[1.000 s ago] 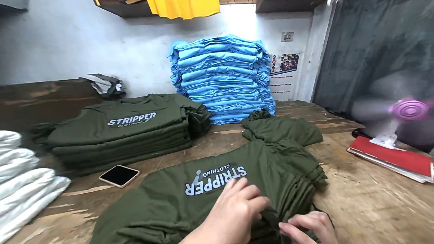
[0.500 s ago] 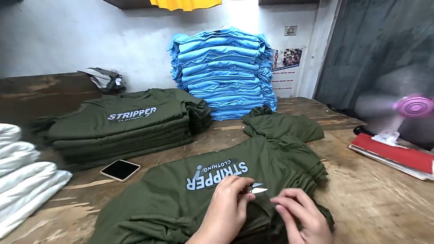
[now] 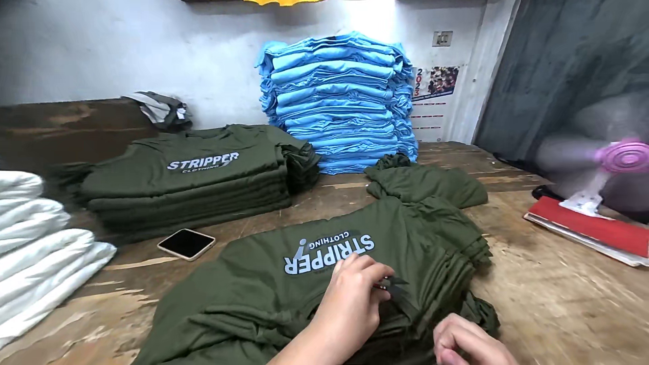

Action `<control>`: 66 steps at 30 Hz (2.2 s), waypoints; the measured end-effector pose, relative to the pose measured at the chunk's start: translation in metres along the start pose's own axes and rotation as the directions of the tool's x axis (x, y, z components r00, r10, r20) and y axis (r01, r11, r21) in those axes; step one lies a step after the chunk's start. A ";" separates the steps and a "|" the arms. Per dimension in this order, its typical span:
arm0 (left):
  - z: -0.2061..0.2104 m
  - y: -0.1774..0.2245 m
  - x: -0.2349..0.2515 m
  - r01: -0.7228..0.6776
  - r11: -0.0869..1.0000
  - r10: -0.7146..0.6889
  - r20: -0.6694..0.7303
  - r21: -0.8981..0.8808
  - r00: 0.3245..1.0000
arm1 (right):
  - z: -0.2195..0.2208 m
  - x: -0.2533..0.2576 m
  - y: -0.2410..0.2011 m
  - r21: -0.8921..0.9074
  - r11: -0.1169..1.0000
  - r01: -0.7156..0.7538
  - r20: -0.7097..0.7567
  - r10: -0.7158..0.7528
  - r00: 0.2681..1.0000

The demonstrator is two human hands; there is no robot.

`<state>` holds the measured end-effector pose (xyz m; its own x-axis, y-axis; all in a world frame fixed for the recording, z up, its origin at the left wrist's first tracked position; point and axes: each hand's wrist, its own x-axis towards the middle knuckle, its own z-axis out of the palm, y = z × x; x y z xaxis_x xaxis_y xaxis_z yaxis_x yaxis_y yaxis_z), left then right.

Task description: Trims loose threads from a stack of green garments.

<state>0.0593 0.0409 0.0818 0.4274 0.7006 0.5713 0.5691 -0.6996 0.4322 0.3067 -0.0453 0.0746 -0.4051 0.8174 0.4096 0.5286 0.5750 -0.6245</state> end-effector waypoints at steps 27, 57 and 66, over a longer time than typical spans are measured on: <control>-0.004 -0.003 0.022 0.239 0.964 -0.168 0.432 -0.114 0.886 | 0.042 0.011 0.018 0.042 0.999 -0.034 -0.518 0.050 0.854; -0.011 -0.019 0.002 0.278 0.924 -0.269 0.072 -0.260 0.960 | 0.057 0.015 -0.022 -0.441 0.837 -0.325 -0.638 -0.037 0.769; -0.004 -0.021 -0.005 0.198 0.931 -0.178 0.091 -0.308 0.980 | 0.078 0.029 -0.018 -0.440 0.842 -0.313 -0.594 -0.011 0.804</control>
<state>0.0428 0.0517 0.0725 0.3815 0.8239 0.4192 0.3977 -0.5557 0.7301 0.2275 -0.0345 0.0461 0.1117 0.6723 0.7318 0.8998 0.2440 -0.3615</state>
